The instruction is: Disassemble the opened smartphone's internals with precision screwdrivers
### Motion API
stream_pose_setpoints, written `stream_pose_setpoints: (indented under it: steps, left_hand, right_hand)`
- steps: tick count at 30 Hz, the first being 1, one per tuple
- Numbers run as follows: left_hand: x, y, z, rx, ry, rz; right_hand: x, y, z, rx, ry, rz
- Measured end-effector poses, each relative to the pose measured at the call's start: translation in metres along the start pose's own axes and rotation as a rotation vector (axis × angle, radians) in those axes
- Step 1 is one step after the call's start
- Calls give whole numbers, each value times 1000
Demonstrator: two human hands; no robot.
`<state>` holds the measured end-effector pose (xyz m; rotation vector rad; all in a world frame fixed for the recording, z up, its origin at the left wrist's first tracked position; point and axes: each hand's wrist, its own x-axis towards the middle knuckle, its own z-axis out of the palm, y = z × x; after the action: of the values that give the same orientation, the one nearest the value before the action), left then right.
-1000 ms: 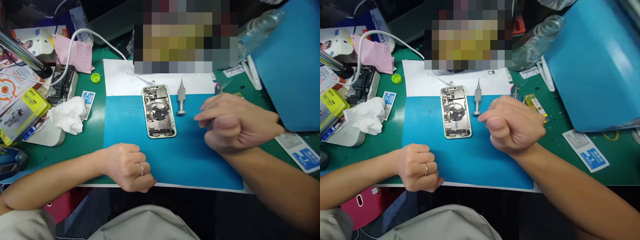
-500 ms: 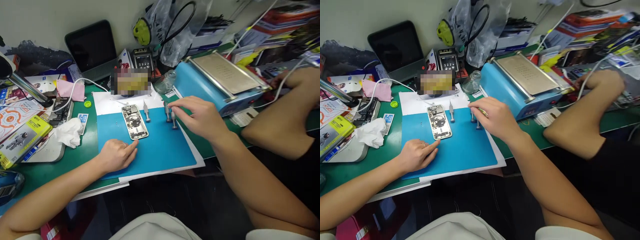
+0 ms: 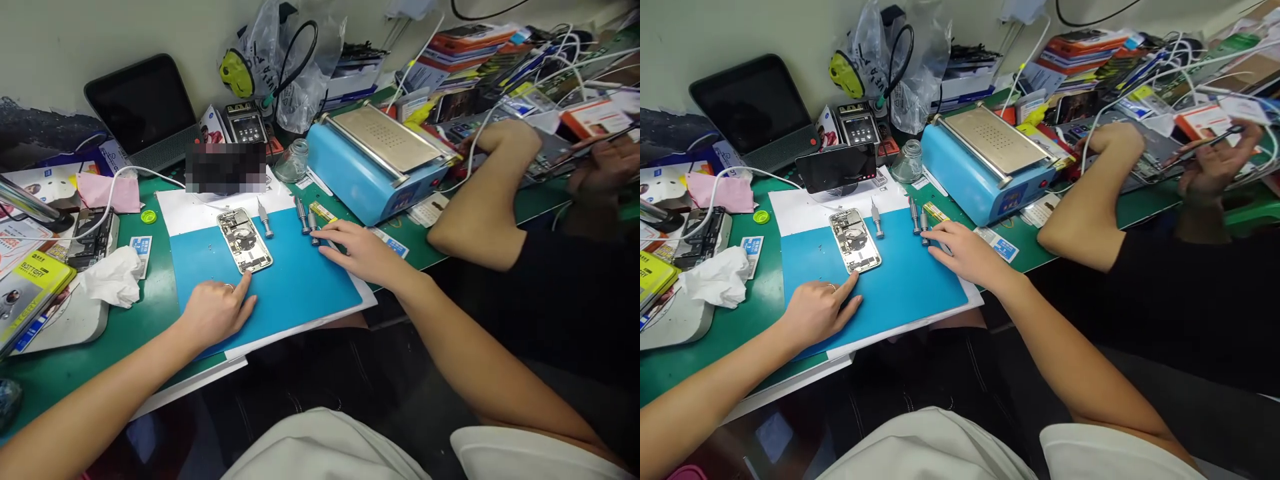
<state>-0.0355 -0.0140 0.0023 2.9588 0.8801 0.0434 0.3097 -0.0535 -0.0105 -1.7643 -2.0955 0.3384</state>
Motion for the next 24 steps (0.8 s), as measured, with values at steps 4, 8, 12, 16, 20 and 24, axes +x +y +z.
stream_pose_setpoints:
  steps: [4,8,12,16,20,24]
  left_hand:
    - [1,0,1,11,-3,10]
    - [1,1,1,46,-26,8]
    - [0,0,0,25,-46,20]
    - [0,0,0,12,-60,10]
    - [1,1,-1,8,-53,5]
    - [1,1,-1,-7,-36,0]
  right_hand:
    - [-2,2,9,18,86,-22]
    - [-5,0,14,71,217,-54]
    - [-15,-9,12,159,351,-24]
    - [-24,-14,12,148,421,-40]
    - [-16,-4,18,36,400,-77]
    - [2,7,21,-21,299,-69]
